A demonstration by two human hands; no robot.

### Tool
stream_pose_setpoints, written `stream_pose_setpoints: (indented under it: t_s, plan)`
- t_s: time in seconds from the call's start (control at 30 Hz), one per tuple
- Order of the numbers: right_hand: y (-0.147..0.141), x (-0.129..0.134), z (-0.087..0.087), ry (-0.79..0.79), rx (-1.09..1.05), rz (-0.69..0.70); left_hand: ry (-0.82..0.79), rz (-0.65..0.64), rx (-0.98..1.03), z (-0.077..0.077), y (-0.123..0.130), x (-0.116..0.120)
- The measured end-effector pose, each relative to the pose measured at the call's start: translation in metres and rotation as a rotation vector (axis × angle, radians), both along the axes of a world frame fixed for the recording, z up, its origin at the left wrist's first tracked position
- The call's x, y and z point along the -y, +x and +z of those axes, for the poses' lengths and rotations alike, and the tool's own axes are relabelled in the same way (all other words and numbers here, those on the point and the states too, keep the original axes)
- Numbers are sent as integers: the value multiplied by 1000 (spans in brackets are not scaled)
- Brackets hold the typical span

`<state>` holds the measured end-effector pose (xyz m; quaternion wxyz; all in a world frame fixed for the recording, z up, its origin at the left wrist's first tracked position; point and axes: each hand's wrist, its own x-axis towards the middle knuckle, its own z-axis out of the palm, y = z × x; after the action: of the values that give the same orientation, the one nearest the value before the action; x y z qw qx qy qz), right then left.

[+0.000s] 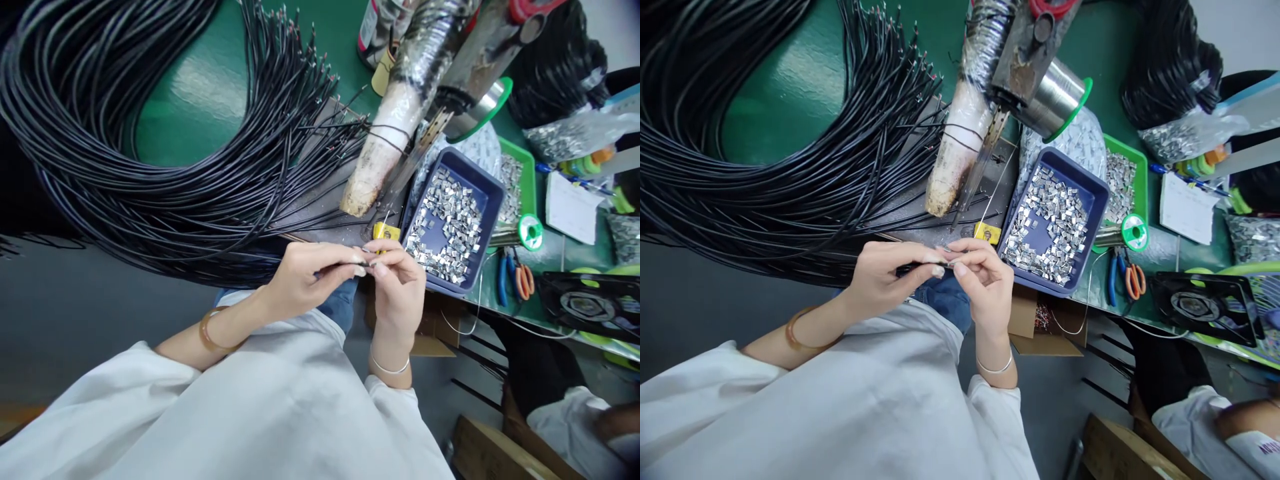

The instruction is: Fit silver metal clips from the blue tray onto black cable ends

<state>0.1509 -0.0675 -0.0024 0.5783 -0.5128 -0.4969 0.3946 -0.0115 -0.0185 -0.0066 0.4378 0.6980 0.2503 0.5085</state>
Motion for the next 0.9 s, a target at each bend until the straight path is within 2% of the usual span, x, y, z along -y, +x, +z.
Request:
stream_pose_setpoints:
  t_s: [0.13,0.23,0.33,0.47,0.57,0.67,0.8,0.9]
  plan:
    - [-2,3,-1,232,376,-291,-636,-168,33,7,-1,-4]
    - [-2,2,-3,320,484,-366,-834,-224,124,10,-1,-9]
    - [-2,1,-5,365,510,-352,-865,-231,154,10,0,-12]
    - [-4,-1,-3,472,645,-377,-826,-226,151,10,3,-12]
    - [-4,-2,-2,526,692,-341,-818,-203,150,11,5,-11]
    - [-3,-2,-5,501,677,-293,-811,-188,153,12,5,-13]
    - [-1,-2,-12,396,550,-282,-802,-192,161,12,3,-16]
    - [0,-4,-14,389,537,-270,-804,-205,166,12,1,-17]
